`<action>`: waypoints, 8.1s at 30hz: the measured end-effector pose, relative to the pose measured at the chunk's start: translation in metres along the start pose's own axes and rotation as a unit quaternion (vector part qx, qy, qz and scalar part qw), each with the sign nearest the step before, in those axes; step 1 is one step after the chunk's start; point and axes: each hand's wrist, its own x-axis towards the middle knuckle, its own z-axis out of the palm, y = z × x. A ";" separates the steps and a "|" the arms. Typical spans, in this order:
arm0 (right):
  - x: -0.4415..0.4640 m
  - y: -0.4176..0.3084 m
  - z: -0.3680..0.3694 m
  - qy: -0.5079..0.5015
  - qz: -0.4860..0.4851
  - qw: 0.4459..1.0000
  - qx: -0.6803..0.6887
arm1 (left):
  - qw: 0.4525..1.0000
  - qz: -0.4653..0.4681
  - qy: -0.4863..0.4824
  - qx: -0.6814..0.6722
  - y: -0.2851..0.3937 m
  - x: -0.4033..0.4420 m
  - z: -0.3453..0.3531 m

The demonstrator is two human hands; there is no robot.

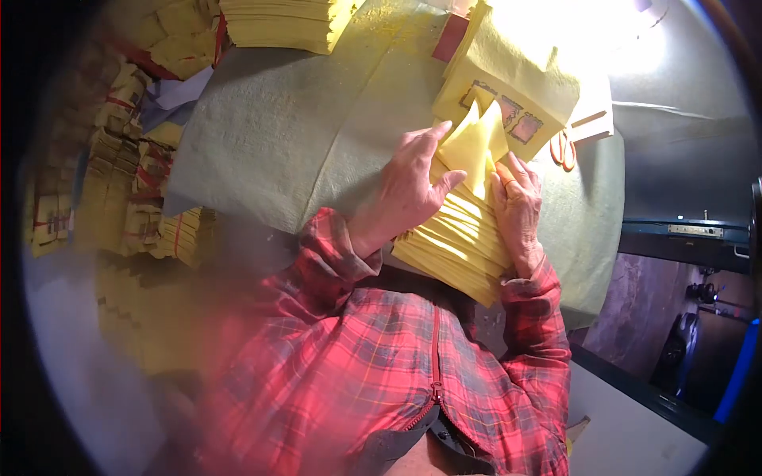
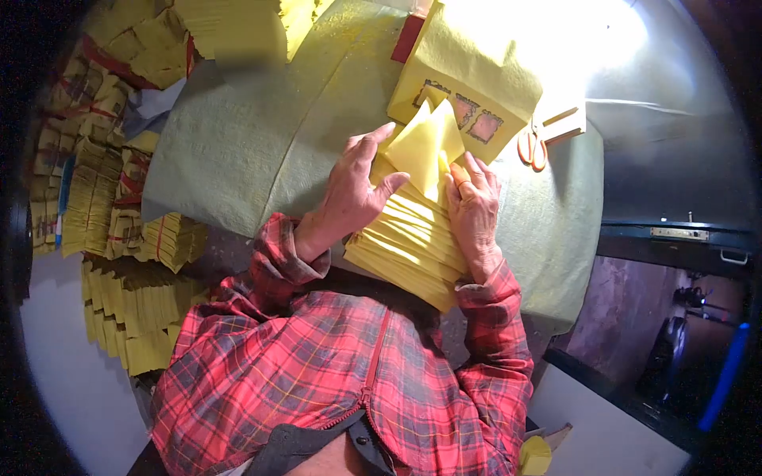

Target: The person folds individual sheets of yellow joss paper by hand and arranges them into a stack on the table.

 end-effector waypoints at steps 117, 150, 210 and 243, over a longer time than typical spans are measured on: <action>0.062 -0.024 -0.049 0.012 -0.079 0.985 -0.151 | 0.999 0.034 0.003 0.022 -0.014 -0.032 0.028; 0.021 0.004 -0.031 -0.045 -0.054 0.988 -0.141 | 0.999 0.029 0.006 -0.013 -0.019 -0.036 0.025; 0.093 0.026 -0.126 0.089 0.014 0.991 -0.100 | 0.996 -0.074 -0.037 -0.019 -0.017 -0.011 0.020; 0.033 -0.011 -0.044 -0.132 -0.020 0.990 -0.040 | 1.000 0.005 -0.004 0.009 -0.012 -0.029 0.018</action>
